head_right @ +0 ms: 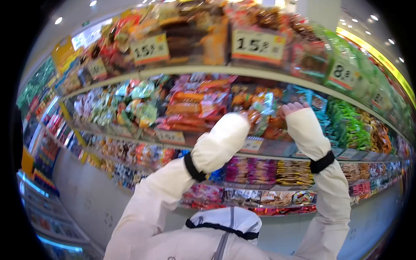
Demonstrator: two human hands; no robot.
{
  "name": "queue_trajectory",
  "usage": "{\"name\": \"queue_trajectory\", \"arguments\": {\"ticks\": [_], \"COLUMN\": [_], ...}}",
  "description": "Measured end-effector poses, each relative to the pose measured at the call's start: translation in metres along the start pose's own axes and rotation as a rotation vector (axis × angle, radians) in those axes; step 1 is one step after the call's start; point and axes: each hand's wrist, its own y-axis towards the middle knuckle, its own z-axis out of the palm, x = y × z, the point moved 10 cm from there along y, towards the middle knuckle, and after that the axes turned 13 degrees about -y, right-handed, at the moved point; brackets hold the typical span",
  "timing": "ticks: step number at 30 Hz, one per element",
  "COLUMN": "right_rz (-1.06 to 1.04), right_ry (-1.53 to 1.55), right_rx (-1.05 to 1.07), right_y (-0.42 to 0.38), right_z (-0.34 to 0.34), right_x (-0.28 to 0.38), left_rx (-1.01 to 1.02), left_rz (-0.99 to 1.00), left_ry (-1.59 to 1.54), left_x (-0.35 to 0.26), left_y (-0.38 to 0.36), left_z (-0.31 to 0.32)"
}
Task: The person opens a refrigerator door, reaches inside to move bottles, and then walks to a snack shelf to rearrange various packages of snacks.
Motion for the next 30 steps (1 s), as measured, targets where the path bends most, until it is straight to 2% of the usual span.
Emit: {"name": "queue_trajectory", "arguments": {"ticks": [2,4,6,7,8,10,12,13,14,16,18,19,20,22,24,25,26,28,30], "right_rz": [0.116,0.301,-0.013,0.084,0.186,0.233,0.075,0.064,0.104,0.216,0.166,0.123,0.122,0.161,0.168,0.304,0.289,0.376,0.427], "right_ry": [0.137,0.280,-0.483,-0.289,-0.082,-0.040,-0.006,0.024,-0.035,0.052,0.093,0.031,0.266,0.442,0.466,0.427,0.333,0.312,0.148], "right_rx": [-0.101,-0.091,-0.509,-0.226,0.048,0.171,-0.321,-0.481,-0.285,-0.332,-0.281,0.140,-0.051,-0.114,-0.131,-0.027,-0.124,-0.158,-0.018], "right_y": [0.006,0.006,-0.021,-0.010,0.000,0.008,-0.013,-0.025,-0.021,-0.019,-0.023,-0.017,-0.030,-0.050,-0.059,-0.072,-0.078,-0.099,-0.122], "right_z": [-0.003,0.015,0.022,0.032,0.046,0.099,0.065,0.046,0.089,0.018,-0.016,0.022,0.004,0.031,0.012,0.006,0.000,-0.007,0.012], "right_x": [-0.033,-0.059,-0.026,-0.037,-0.037,-0.045,-0.038,-0.039,-0.050,-0.049,-0.034,-0.023,-0.016,-0.019,-0.029,-0.043,-0.054,-0.077,-0.094], "left_rx": [0.262,0.616,0.552,0.618,0.612,0.559,0.497,0.497,0.440,0.302,0.287,0.357,0.429,0.511,0.411,0.366,0.400,0.473,0.394], "left_rz": [-0.073,-0.407,-0.230,-0.245,-0.156,-0.199,-0.181,-0.225,-0.222,-0.156,-0.120,-0.081,-0.043,-0.095,-0.041,-0.029,-0.058,-0.150,-0.167], "left_ry": [0.265,0.140,0.216,0.153,0.213,0.108,0.092,0.080,0.091,0.061,0.043,0.026,0.010,-0.044,0.141,0.155,0.129,0.047,-0.053], "left_x": [0.051,0.039,0.022,0.023,0.023,0.027,0.023,0.025,0.025,0.016,0.002,-0.005,-0.011,0.000,0.005,0.003,0.002,0.004,-0.016], "left_y": [-0.040,0.025,0.030,0.027,0.022,0.017,0.021,0.023,0.024,0.033,0.046,0.048,0.046,0.031,0.032,0.033,0.034,0.037,0.054], "left_z": [0.079,0.053,0.052,0.060,0.073,0.085,0.081,0.079,0.078,0.071,0.076,0.090,0.102,0.132,0.134,0.131,0.131,0.128,0.099]}}
